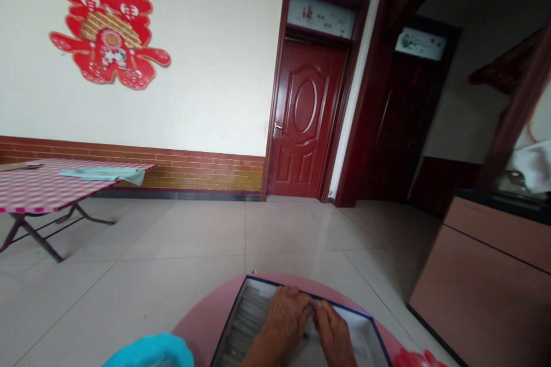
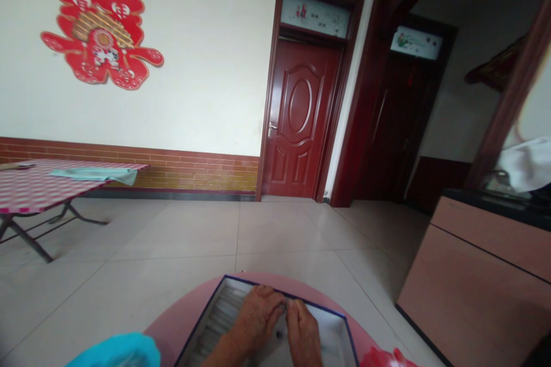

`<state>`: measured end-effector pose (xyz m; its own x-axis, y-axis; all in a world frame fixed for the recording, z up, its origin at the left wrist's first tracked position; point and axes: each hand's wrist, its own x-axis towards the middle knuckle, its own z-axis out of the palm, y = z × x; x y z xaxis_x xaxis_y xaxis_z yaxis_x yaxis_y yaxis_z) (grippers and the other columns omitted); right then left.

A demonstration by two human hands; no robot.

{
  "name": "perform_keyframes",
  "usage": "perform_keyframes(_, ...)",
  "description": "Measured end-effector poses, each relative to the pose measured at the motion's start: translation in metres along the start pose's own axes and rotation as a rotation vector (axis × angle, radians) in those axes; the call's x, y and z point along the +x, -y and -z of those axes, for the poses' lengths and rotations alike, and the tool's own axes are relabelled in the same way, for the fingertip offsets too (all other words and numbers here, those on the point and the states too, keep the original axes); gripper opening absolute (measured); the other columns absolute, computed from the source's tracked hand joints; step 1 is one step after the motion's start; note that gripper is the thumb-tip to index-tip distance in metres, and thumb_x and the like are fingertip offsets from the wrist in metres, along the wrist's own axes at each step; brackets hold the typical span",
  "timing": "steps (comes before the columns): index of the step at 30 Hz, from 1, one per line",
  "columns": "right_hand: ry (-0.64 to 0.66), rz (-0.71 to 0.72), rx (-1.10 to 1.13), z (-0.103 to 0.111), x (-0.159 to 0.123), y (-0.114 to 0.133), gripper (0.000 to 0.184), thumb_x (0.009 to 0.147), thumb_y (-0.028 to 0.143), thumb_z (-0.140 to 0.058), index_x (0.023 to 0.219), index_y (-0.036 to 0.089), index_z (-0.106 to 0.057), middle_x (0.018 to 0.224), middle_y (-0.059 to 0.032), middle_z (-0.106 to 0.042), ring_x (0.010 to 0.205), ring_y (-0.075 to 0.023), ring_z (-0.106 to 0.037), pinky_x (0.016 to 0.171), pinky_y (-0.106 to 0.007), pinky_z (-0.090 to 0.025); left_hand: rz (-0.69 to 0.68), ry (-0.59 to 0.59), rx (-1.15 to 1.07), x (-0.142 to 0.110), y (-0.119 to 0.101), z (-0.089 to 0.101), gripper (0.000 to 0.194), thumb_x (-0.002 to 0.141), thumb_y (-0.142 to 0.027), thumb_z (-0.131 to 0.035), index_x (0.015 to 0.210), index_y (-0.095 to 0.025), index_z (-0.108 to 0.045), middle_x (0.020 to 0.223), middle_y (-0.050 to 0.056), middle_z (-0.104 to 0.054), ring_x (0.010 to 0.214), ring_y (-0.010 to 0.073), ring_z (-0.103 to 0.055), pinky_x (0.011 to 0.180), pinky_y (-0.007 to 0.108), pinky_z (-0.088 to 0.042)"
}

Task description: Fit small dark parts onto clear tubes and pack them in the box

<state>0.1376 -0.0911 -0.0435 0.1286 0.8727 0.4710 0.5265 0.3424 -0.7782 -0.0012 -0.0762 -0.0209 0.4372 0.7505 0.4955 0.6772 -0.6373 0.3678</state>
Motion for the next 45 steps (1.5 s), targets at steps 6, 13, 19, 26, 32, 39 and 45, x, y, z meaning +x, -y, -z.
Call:
perform_keyframes(6, -0.03, 0.031, -0.003, 0.001, 0.001, -0.004, 0.041, 0.08, 0.057, -0.037, 0.073, 0.023, -0.058, 0.076, -0.0069, -0.065, 0.073, -0.0197, -0.059, 0.069, -0.03, -0.048, 0.0, -0.007, 0.072, 0.001, -0.001, 0.001, 0.016, 0.084, -0.023, -0.043, 0.084, -0.02, -0.059, 0.087, 0.005, -0.059, 0.083, 0.0188, -0.052, 0.077, 0.032, -0.038)
perform_keyframes(13, 0.033, 0.017, 0.052, 0.0, 0.001, 0.007, 0.032, 0.085, 0.045, -0.035, 0.071, 0.023, -0.053, 0.069, -0.0025, -0.059, 0.066, -0.0168, -0.055, 0.064, -0.026, -0.046, 0.026, -0.03, -0.003, -0.001, 0.0, 0.001, 0.014, 0.08, -0.019, -0.05, 0.093, -0.022, -0.056, 0.091, 0.002, -0.061, 0.086, 0.0178, -0.053, 0.078, 0.03, -0.038)
perform_keyframes(19, 0.016, 0.047, 0.065, 0.003, 0.002, 0.01, 0.028, 0.086, 0.042, -0.038, 0.071, 0.022, -0.052, 0.069, -0.0011, -0.056, 0.069, -0.0163, -0.055, 0.067, -0.026, -0.045, 0.02, -0.011, 0.122, 0.001, -0.002, 0.002, 0.016, 0.085, -0.023, -0.043, 0.086, -0.022, -0.059, 0.085, 0.004, -0.061, 0.081, 0.0189, -0.053, 0.077, 0.032, -0.038)
perform_keyframes(26, -0.005, -0.006, 0.067, 0.005, 0.004, 0.008, 0.03, 0.083, 0.045, -0.041, 0.077, 0.022, -0.059, 0.076, -0.0047, -0.064, 0.074, -0.0187, -0.059, 0.07, -0.027, -0.047, 0.031, -0.037, 0.123, 0.0, 0.0, 0.0, 0.018, 0.084, -0.022, -0.042, 0.087, -0.022, -0.059, 0.087, 0.005, -0.06, 0.084, 0.0201, -0.052, 0.081, 0.035, -0.037)
perform_keyframes(32, 0.048, 0.014, 0.029, 0.001, 0.002, -0.001, 0.031, 0.086, 0.043, -0.037, 0.075, 0.022, -0.057, 0.076, -0.0046, -0.062, 0.072, -0.0176, -0.056, 0.071, -0.027, -0.045, 0.045, -0.046, 0.021, -0.002, 0.002, -0.002, 0.015, 0.081, -0.021, -0.049, 0.094, -0.022, -0.057, 0.092, 0.003, -0.06, 0.088, 0.0189, -0.051, 0.082, 0.032, -0.036)
perform_keyframes(39, 0.06, -0.002, 0.063, -0.001, 0.002, 0.0, 0.029, 0.086, 0.042, -0.035, 0.075, 0.022, -0.053, 0.074, -0.0026, -0.058, 0.073, -0.0169, -0.055, 0.071, -0.027, -0.044, 0.049, -0.059, 0.053, 0.001, 0.005, -0.006, 0.013, 0.084, -0.023, -0.047, 0.09, -0.025, -0.058, 0.089, 0.001, -0.059, 0.085, 0.0179, -0.05, 0.082, 0.032, -0.035)
perform_keyframes(45, 0.072, -0.062, 0.086, 0.002, 0.003, 0.0, 0.028, 0.084, 0.043, -0.038, 0.086, 0.021, -0.056, 0.086, -0.0057, -0.063, 0.083, -0.0188, -0.058, 0.076, -0.028, -0.046, 0.065, -0.058, 0.099, 0.002, 0.006, -0.003, 0.015, 0.086, -0.025, -0.044, 0.087, -0.024, -0.059, 0.088, 0.002, -0.057, 0.085, 0.0185, -0.048, 0.081, 0.033, -0.034)
